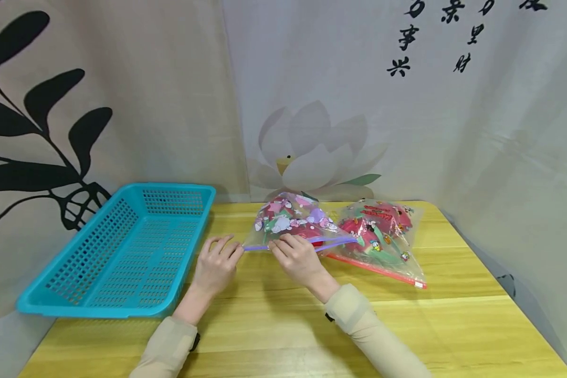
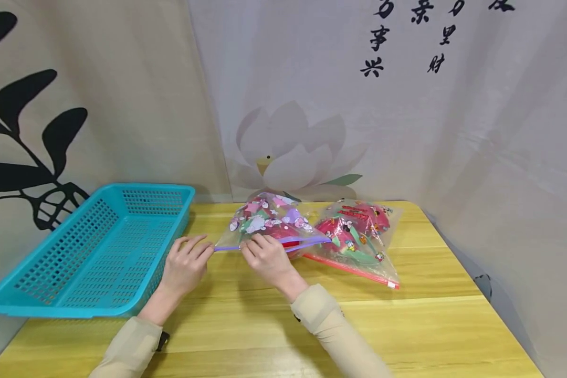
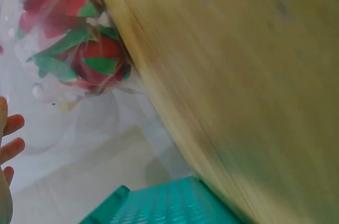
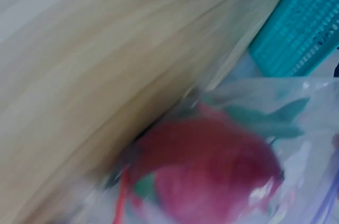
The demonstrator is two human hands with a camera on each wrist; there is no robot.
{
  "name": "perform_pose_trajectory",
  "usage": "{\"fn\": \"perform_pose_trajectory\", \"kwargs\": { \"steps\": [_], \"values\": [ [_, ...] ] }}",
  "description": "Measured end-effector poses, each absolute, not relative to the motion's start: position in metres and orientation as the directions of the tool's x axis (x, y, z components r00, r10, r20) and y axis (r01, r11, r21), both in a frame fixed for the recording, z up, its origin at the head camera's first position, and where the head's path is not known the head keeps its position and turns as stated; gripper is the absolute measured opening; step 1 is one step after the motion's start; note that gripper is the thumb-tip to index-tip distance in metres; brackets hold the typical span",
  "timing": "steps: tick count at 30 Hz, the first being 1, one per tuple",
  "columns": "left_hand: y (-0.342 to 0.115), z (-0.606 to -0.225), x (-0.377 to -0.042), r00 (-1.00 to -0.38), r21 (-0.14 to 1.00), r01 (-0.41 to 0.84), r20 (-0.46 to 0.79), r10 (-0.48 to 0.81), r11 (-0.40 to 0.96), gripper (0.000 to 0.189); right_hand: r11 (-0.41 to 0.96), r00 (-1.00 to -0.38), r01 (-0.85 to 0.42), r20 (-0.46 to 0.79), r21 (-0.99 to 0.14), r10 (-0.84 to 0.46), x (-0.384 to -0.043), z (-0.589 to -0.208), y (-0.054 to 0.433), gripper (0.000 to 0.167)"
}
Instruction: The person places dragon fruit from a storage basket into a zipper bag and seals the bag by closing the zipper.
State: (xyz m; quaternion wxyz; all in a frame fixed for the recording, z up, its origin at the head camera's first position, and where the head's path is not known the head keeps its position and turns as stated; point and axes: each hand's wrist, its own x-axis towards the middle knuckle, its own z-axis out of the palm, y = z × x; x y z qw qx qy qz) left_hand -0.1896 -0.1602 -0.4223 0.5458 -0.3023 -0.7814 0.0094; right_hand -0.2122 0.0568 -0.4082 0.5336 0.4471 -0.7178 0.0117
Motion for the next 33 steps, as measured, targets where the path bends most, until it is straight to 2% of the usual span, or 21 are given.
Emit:
{"fn": "perform_pose_trajectory", "kwargs": {
  "steps": [5, 9, 18, 25, 33],
  "values": [
    [-0.16, -0.423, -0.191, -0.227, -0.337, 0.472, 0.846, 0.482, 0.815, 0.034, 0.592, -0.002, -0.649, 0.777, 0.478, -0.63, -0.215, -0.409, 0.08, 0.023],
    [-0.161, -0.422, -0.191, -0.222, -0.349, 0.471, 0.842, 0.492, 0.81, 0.037, 0.596, 0.011, -0.642, 0.784, 0.481, -0.621, -0.217, -0.411, 0.098, 0.023],
    [-0.161, -0.423, -0.19, -0.218, -0.349, 0.473, 0.843, 0.491, 0.809, 0.035, 0.624, -0.017, -0.618, 0.785, 0.479, -0.62, -0.218, -0.415, 0.129, 0.022],
    [-0.162, -0.423, -0.19, -0.231, -0.344, 0.475, 0.84, 0.491, 0.81, 0.034, 0.627, -0.015, -0.628, 0.799, 0.46, -0.601, -0.22, -0.415, 0.142, 0.024],
    [-0.164, -0.424, -0.19, -0.244, -0.344, 0.473, 0.833, 0.496, 0.811, 0.025, 0.64, -0.034, -0.629, 0.807, 0.441, -0.59, -0.221, -0.416, 0.159, 0.025]
  ]
}}
